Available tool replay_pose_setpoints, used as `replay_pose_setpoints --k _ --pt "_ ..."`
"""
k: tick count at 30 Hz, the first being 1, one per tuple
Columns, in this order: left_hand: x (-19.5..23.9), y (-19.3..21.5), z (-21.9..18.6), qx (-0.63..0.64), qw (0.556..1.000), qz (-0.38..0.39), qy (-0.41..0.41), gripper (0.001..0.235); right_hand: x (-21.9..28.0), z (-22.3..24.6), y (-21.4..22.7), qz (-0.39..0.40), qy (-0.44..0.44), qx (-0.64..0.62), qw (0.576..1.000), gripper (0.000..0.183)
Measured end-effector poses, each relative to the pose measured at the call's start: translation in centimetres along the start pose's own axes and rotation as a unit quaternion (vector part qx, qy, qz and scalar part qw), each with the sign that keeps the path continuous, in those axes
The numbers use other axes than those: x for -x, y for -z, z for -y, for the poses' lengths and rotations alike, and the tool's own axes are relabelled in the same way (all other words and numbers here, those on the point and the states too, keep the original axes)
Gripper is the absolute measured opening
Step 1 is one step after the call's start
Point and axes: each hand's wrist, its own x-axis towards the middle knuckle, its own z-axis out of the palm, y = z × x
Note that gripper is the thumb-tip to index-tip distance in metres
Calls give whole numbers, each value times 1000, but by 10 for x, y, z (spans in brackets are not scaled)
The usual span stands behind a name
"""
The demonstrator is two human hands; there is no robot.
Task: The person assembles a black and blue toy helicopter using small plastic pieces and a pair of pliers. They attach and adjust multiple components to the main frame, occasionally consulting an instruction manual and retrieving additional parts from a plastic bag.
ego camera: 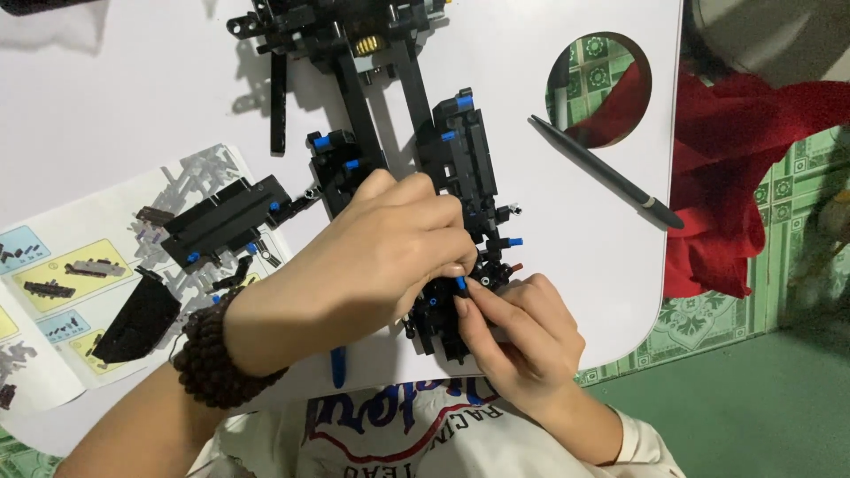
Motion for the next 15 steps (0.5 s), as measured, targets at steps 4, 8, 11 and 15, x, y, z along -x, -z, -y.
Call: replay_pose_setpoints --k 4,8,11,15 --pt "-1 -2 3 42 999 16 -13 11 0 -1 -1 -1 11 -11 1000 14" --pt "-1 -3 4 50 998 22 -14 9 1 -1 -2 -8 20 -10 1000 12" --pt "2 0 1 40 999 13 9 12 2 -3 -2 -13 24 7 1000 15" --pt "20 7 -17 6 997 -71 -9 28 7 -5 -2 -16 11 14 1000 26"
